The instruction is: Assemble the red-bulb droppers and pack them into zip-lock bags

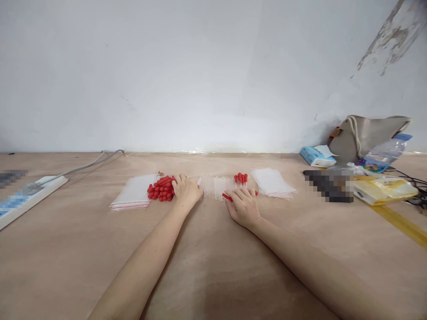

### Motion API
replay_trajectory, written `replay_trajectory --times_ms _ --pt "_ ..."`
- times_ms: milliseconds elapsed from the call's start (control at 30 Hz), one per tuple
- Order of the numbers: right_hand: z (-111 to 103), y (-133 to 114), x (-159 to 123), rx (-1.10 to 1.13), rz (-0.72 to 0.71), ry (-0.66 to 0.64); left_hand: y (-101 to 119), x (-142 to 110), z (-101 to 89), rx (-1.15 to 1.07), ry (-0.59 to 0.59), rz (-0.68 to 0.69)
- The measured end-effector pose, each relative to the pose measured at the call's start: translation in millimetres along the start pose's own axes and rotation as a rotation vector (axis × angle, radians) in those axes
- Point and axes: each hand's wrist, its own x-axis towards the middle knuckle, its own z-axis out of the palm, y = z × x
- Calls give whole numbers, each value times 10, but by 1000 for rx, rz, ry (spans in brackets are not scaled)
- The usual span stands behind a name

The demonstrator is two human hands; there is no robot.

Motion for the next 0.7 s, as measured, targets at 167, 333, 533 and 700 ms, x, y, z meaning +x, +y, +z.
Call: replay_trajectory --times_ms 167,333,533,700 --pt "20 6 8 49 -15 -36 -50 -105 -179 -189 63 271" --pt "5 -44 10 175 -21 -28 -205 -415 -248 -417 30 607" --pt "-3 -77 -4 276 -12 -37 -244 -561 -117 -509 20 628" --pt "-15 -80 -4 330 -34 -26 -237 -551 -86 -516 46 661"
